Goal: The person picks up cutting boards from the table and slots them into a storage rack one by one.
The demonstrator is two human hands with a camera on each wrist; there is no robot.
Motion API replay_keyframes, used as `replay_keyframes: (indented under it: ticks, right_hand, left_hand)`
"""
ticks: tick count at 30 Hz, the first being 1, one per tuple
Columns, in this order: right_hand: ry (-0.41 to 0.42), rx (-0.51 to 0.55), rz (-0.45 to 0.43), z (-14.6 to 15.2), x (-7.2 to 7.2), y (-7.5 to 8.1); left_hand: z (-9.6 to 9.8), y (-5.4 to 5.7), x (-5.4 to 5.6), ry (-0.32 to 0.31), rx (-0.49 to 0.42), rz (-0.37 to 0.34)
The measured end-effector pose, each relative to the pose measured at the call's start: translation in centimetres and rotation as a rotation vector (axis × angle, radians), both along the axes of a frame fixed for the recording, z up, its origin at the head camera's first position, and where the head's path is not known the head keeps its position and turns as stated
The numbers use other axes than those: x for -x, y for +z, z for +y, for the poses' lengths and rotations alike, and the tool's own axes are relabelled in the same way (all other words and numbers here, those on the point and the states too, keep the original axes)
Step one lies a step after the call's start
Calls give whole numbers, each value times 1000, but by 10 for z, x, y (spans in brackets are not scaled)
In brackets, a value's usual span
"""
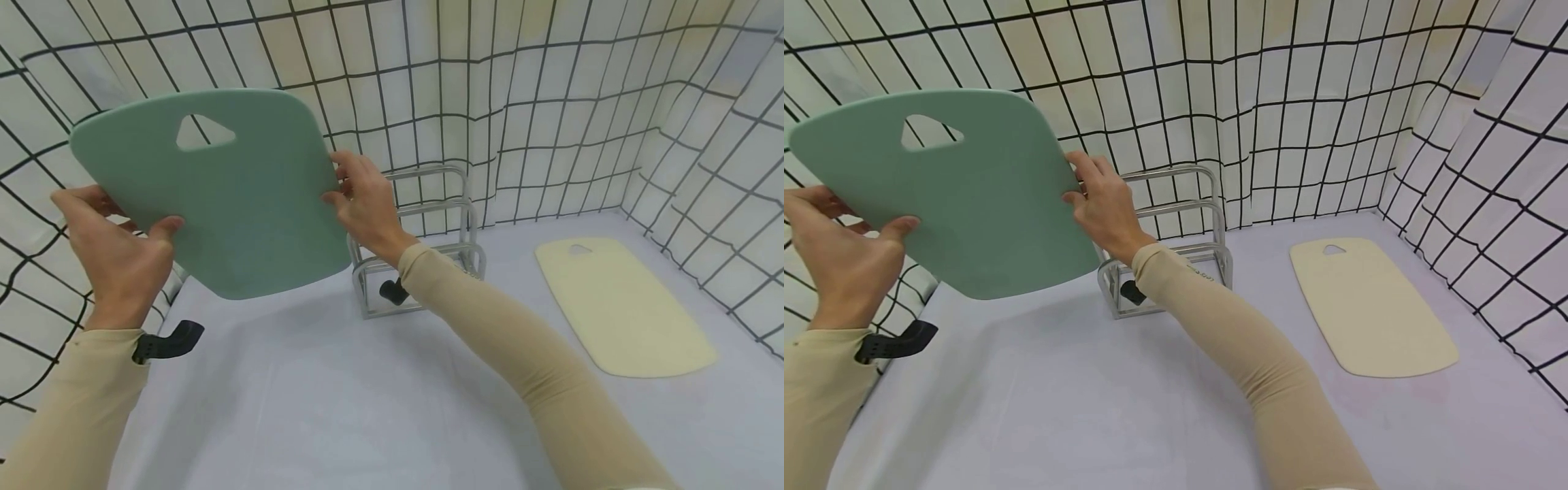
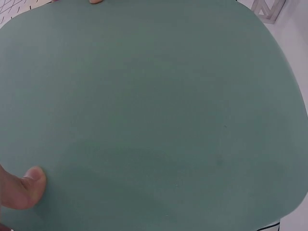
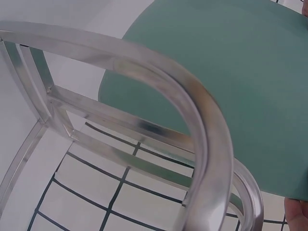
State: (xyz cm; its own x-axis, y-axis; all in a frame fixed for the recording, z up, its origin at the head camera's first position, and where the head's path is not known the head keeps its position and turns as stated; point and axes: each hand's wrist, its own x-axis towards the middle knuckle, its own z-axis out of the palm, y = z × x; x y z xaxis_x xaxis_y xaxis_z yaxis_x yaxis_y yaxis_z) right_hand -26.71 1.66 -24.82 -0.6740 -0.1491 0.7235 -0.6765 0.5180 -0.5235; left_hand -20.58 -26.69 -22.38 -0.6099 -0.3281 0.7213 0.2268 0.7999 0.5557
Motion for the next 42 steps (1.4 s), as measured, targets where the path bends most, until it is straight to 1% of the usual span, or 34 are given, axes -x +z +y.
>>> replay_keyframes:
  ticks: [3, 6, 15, 25, 34, 38, 42]
  right_hand:
    - [-1, 1, 7, 1, 0, 0]
    - [0, 2, 17, 2, 0, -1]
    - [-2, 9, 34, 4, -1, 0]
    - [-14, 2, -6, 7, 0, 1]
    - [-3, 17, -8, 10, 1, 2]
    - [1, 24, -12, 11, 1, 2]
    - [8, 27, -11, 12, 1, 2]
  left_hand:
    - [2, 0, 0, 13, -10, -17]
    - [3, 0, 0, 16, -9, -16]
    - [4, 0, 2, 1, 0, -2]
    - [6, 1, 3, -9, -7, -6]
    - [7, 2, 5, -33, 21, 29]
    - [8, 2, 5, -30, 24, 29]
    - [10, 2, 5, -21, 17, 15]
